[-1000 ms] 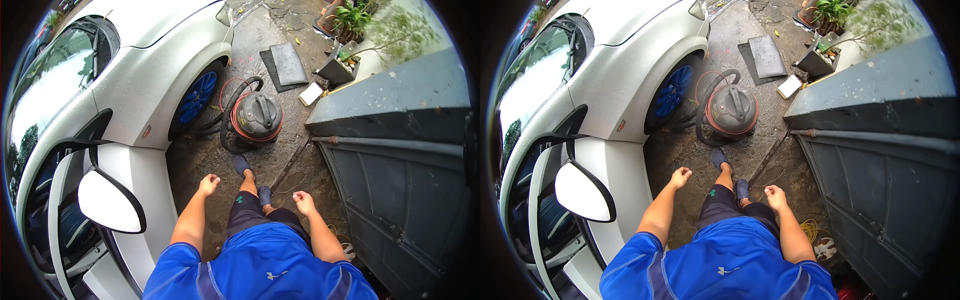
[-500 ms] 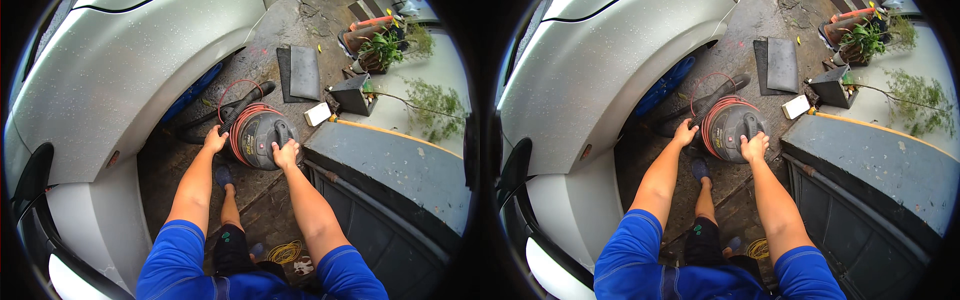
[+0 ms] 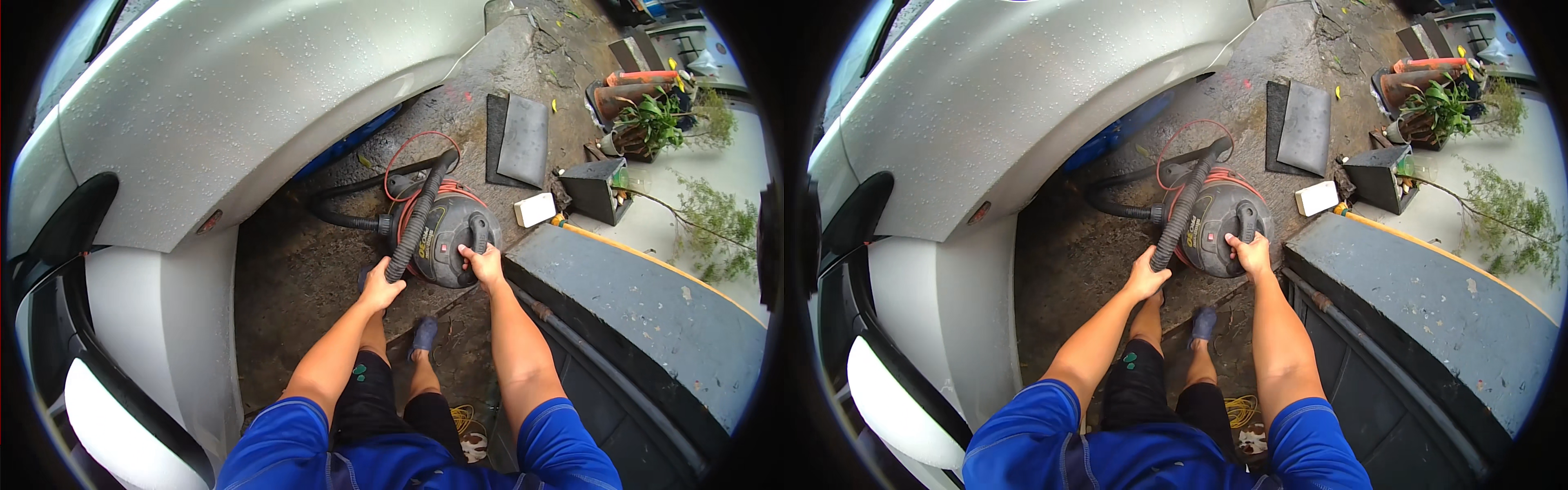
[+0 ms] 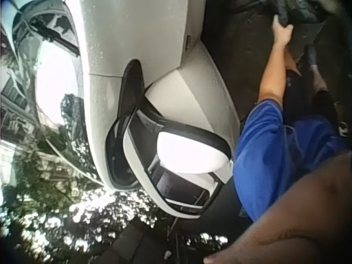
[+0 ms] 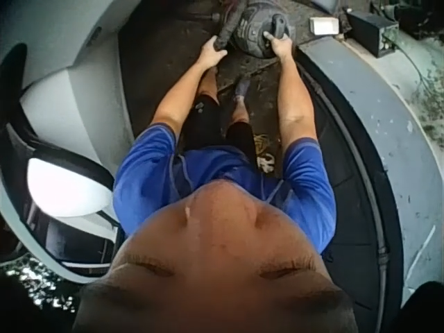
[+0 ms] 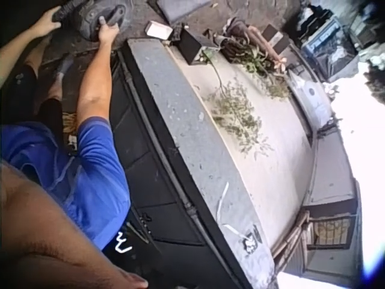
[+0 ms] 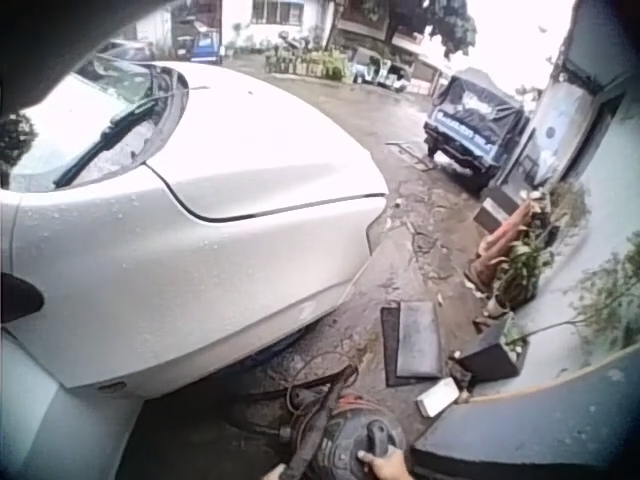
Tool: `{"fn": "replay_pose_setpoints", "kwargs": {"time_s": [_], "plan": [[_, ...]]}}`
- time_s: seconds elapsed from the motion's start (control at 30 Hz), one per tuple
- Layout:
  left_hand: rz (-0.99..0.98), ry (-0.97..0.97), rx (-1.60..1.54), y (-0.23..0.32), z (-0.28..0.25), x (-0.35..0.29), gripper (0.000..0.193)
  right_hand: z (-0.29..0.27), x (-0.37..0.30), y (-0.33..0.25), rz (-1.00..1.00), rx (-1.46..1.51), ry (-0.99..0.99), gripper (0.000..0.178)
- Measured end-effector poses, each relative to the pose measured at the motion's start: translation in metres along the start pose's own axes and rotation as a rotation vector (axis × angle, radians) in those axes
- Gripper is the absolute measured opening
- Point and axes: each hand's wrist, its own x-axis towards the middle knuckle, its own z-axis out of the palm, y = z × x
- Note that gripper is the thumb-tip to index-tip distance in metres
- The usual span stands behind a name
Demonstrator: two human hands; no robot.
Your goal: The recorder organizes a hose and then attempts to repair a power cord connector for a vacuum cleaner at a detailing bay.
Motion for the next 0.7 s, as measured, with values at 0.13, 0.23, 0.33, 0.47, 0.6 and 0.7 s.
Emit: {"fn": "replay_pose_setpoints", "kwargs": {"time_s": [0.13, 0.23, 0.33, 0.47, 0.6, 0.7], "plan": [[0.093, 0.125, 0.020, 0.024, -0.046, -0.115, 0.042, 0.012, -0.045, 0.010, 0.039, 0.022, -0.040, 0.021], [0.168, 0.282, 0.073, 0.055, -0.078, -0.206, 0.032, 0.017, -0.086, 0.025, -0.027, 0.058, -0.088, 0.020], [0.157, 0.537, 0.180, 0.080, -0.087, -0.301, 0.033, 0.005, -0.122, 0.035, -0.107, -0.052, -0.152, 0.019], [-0.041, 0.860, 0.022, 0.097, -0.063, -0.407, 0.044, -0.029, -0.135, 0.024, -0.223, -0.322, -0.196, 0.016], [-0.215, 1.088, 0.096, 0.083, -0.005, -0.501, 0.044, -0.037, -0.177, 0.001, -0.350, -0.553, -0.345, 0.020], [-0.359, 1.206, 0.041, 0.073, 0.038, -0.561, 0.045, -0.036, -0.212, 0.000, -0.468, -0.780, -0.503, 0.025]]}}
